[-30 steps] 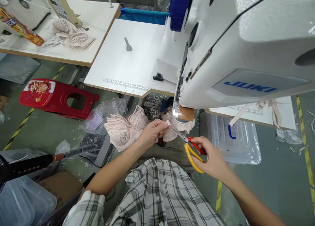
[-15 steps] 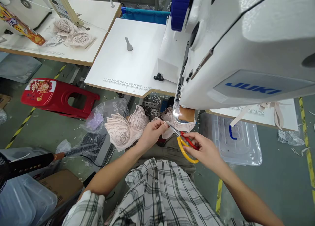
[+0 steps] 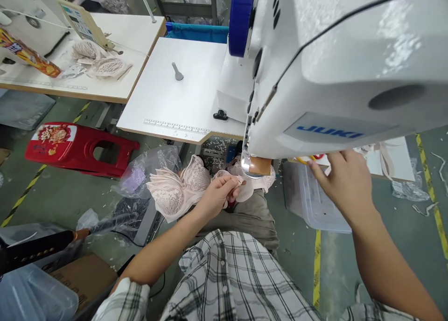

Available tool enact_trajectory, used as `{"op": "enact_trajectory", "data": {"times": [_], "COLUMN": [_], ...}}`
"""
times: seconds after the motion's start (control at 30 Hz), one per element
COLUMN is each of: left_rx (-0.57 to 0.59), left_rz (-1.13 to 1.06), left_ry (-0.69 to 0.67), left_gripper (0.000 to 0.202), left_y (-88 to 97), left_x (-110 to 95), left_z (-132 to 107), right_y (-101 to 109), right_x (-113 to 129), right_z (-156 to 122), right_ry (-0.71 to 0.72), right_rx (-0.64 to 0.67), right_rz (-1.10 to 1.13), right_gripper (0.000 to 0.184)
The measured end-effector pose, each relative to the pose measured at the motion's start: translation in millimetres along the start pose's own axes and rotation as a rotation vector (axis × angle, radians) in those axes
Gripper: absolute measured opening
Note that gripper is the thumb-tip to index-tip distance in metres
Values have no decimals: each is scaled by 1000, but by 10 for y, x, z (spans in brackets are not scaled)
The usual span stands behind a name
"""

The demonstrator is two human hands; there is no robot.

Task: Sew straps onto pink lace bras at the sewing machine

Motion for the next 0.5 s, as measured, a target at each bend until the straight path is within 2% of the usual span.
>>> {"op": "enact_trajectory", "data": {"times": [0.03,0.07,0.13,0.17,0.23,0.27,0.3,0.33,0.4,0.43,0.47,0.5], "left_rx": [49,115,274,337,404,377,290,156,-124,-200,-164,-49], "left_rz": [34,75,187,240,357,430,514,600,721,711,647,532], "left_ry": [47,107,235,288,339,310,232,112,-166,-260,-279,-240], "left_gripper": [36,33,29,27,27,28,27,25,29,36,45,58], "left_y": [-27,-60,-135,-165,-195,-185,-157,-116,-46,-33,-50,-97], "left_x": [-18,-34,-62,-72,-76,-69,-58,-39,58,157,298,462], "left_z": [-1,-3,-12,-19,-38,-45,-51,-62,-107,-123,-112,-81], "right_y": [-4,-41,-184,-266,-421,-484,-537,-577,-622,-634,-645,-657], "right_x": [137,305,669,804,920,897,830,732,508,424,383,393], "right_z": [-17,-57,-187,-253,-334,-340,-327,-302,-256,-252,-264,-289], "right_ry": [75,176,464,560,637,598,512,382,29,-155,-317,-445], "right_rx": [-38,-19,120,188,289,317,332,335,307,282,265,266], "right_rz": [21,80,210,259,336,364,388,415,527,638,787,957], "right_gripper": [44,39,27,24,30,31,30,29,30,33,36,39]}}
Point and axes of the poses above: each hand's wrist, its own z-axis towards the middle knuckle, its own y-axis out of the back of the hand, x = y × z, the point moved 3 cm from there along z, towards the middle knuckle, and after that the axes turned 8 degrees about x, right-handed, at the moved point
